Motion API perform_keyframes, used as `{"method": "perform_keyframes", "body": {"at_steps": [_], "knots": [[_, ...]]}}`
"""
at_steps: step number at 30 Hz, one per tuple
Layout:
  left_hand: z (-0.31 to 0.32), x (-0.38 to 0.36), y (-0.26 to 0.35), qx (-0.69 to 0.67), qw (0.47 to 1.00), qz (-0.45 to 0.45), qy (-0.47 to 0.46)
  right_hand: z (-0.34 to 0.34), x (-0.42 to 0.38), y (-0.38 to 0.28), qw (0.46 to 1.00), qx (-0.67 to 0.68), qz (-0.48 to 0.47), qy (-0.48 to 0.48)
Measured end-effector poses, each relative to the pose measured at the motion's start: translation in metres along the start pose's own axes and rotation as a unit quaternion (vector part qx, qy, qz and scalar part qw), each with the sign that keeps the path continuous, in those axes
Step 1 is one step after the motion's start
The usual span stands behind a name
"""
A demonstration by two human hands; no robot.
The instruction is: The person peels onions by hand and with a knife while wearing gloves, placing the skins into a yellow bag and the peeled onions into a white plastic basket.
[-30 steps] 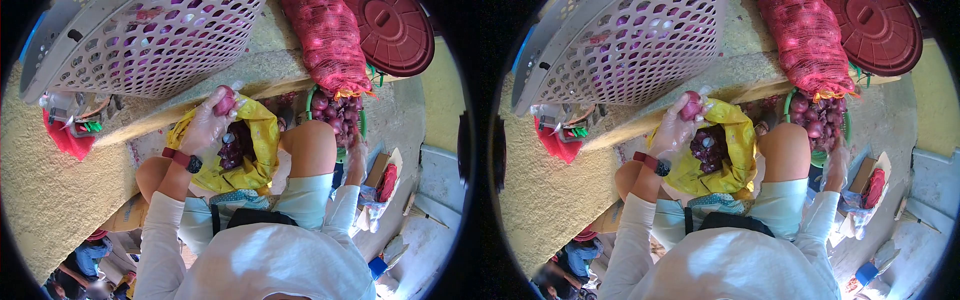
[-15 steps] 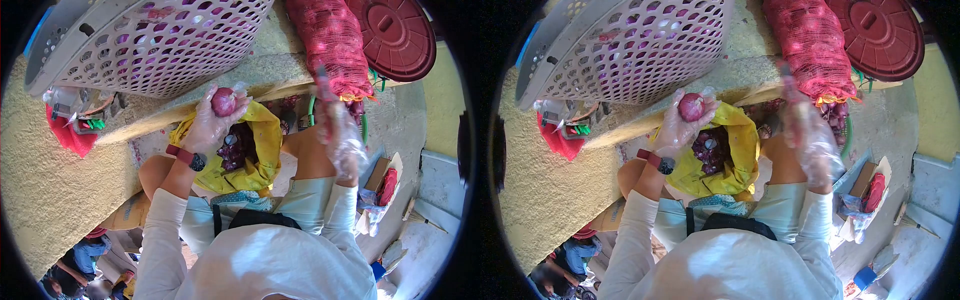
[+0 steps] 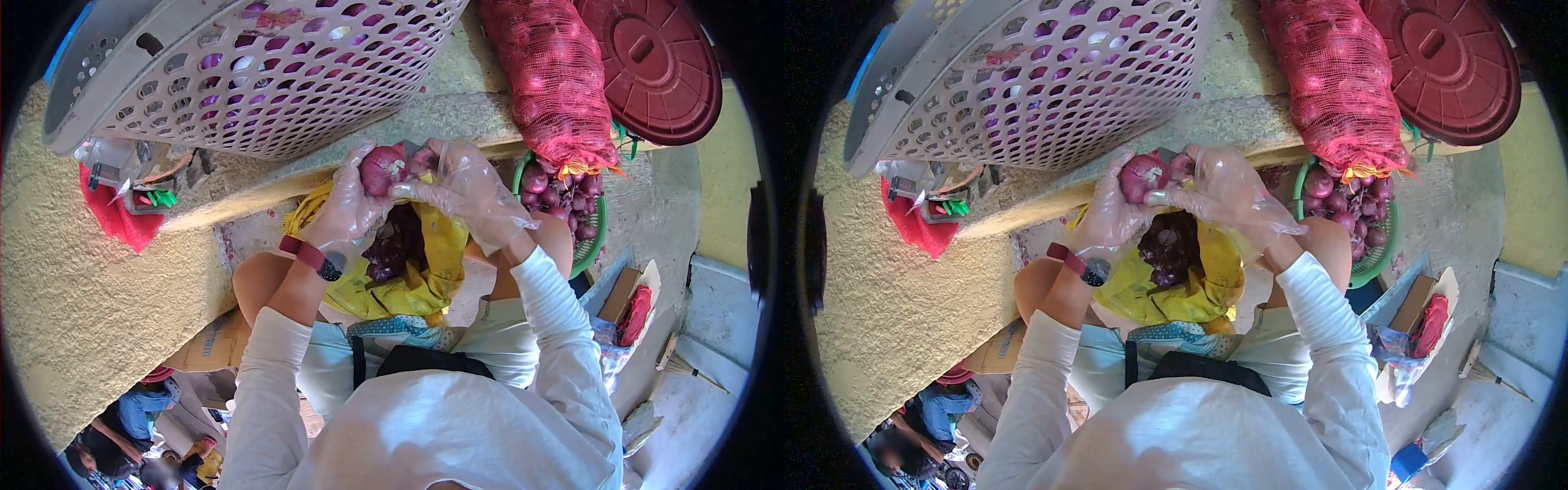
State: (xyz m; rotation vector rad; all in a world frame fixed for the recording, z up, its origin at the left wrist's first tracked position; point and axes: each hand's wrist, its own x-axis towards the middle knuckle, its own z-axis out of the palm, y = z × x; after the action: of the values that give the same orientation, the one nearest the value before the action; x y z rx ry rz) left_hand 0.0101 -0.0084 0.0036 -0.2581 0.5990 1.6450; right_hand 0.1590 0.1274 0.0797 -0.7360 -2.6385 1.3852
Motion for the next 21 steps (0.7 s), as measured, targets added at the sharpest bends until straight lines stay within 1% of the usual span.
{"method": "perform_keyframes", "body": {"at_steps": [1, 3, 4, 5, 6, 7, 8, 9, 10, 11, 12, 13, 14, 15, 16, 17, 18, 19, 20, 21], "knots": [[-0.002, 0.001, 0.001, -0.010, 1.000, -0.021, -0.017, -0.001, 0.002, 0.000, 1.000, 0.001, 0.000, 0.000], [0.000, 0.001, -0.002, 0.008, 1.000, -0.016, -0.007, -0.001, 0.005, -0.002, 0.997, -0.080, -0.015, 0.012], [0.003, 0.000, -0.004, 0.025, 1.000, -0.011, 0.003, 0.001, 0.005, -0.001, 0.997, -0.079, -0.014, 0.012], [0.007, -0.002, -0.006, 0.025, 1.000, -0.012, 0.004, 0.005, 0.005, 0.003, 0.999, -0.042, -0.004, 0.022], [0.017, -0.006, -0.007, 0.026, 1.000, 0.009, -0.010, 0.009, 0.006, 0.007, 0.999, -0.003, 0.005, 0.032], [0.022, -0.008, -0.008, 0.027, 0.999, 0.029, -0.025, 0.011, 0.004, 0.010, 0.999, -0.002, 0.005, 0.032], [0.021, -0.007, -0.010, 0.027, 0.999, 0.029, -0.024, 0.013, 0.000, 0.013, 0.997, 0.063, 0.007, 0.044], [0.018, -0.005, -0.012, 0.037, 0.996, 0.084, -0.011, 0.015, -0.004, 0.015, 0.990, 0.128, 0.008, 0.057], [0.015, -0.003, -0.014, 0.047, 0.989, 0.139, 0.002, 0.017, -0.009, 0.015, 0.990, 0.129, 0.008, 0.058], [0.011, -0.001, -0.014, 0.048, 0.989, 0.138, 0.002, 0.021, -0.015, 0.015, 0.977, 0.204, 0.056, 0.038], [0.006, 0.002, -0.013, 0.080, 0.984, 0.153, 0.034, 0.023, -0.022, 0.014, 0.955, 0.277, 0.104, 0.018], [0.004, 0.002, -0.012, 0.112, 0.977, 0.167, 0.065, 0.026, -0.030, 0.008, 0.955, 0.278, 0.104, 0.019], [0.002, 0.002, -0.012, 0.112, 0.977, 0.167, 0.065, 0.029, -0.040, -0.001, 0.926, 0.356, 0.121, 0.022], [0.002, 0.001, -0.012, 0.099, 0.978, 0.181, 0.043, 0.031, -0.048, -0.010, 0.891, 0.432, 0.137, 0.025], [0.001, 0.001, -0.013, 0.086, 0.977, 0.195, 0.021, 0.033, -0.055, -0.016, 0.891, 0.432, 0.137, 0.026], [-0.005, 0.006, -0.014, 0.087, 0.977, 0.195, 0.019, 0.033, -0.060, -0.022, 0.876, 0.446, 0.183, 0.024], [-0.009, 0.012, -0.015, 0.259, 0.917, 0.303, 0.028, 0.034, -0.063, -0.025, 0.858, 0.460, 0.229, 0.022], [-0.014, 0.015, -0.016, 0.420, 0.815, 0.397, 0.036, 0.041, -0.065, -0.015, 0.889, 0.408, 0.206, 0.009], [-0.020, 0.016, -0.019, 0.421, 0.815, 0.396, 0.036, 0.042, -0.067, -0.014, 0.889, 0.409, 0.206, 0.010], [-0.014, 0.011, -0.022, 0.416, 0.804, 0.421, 0.050, 0.044, -0.069, -0.014, 0.912, 0.369, 0.179, 0.010]]}}
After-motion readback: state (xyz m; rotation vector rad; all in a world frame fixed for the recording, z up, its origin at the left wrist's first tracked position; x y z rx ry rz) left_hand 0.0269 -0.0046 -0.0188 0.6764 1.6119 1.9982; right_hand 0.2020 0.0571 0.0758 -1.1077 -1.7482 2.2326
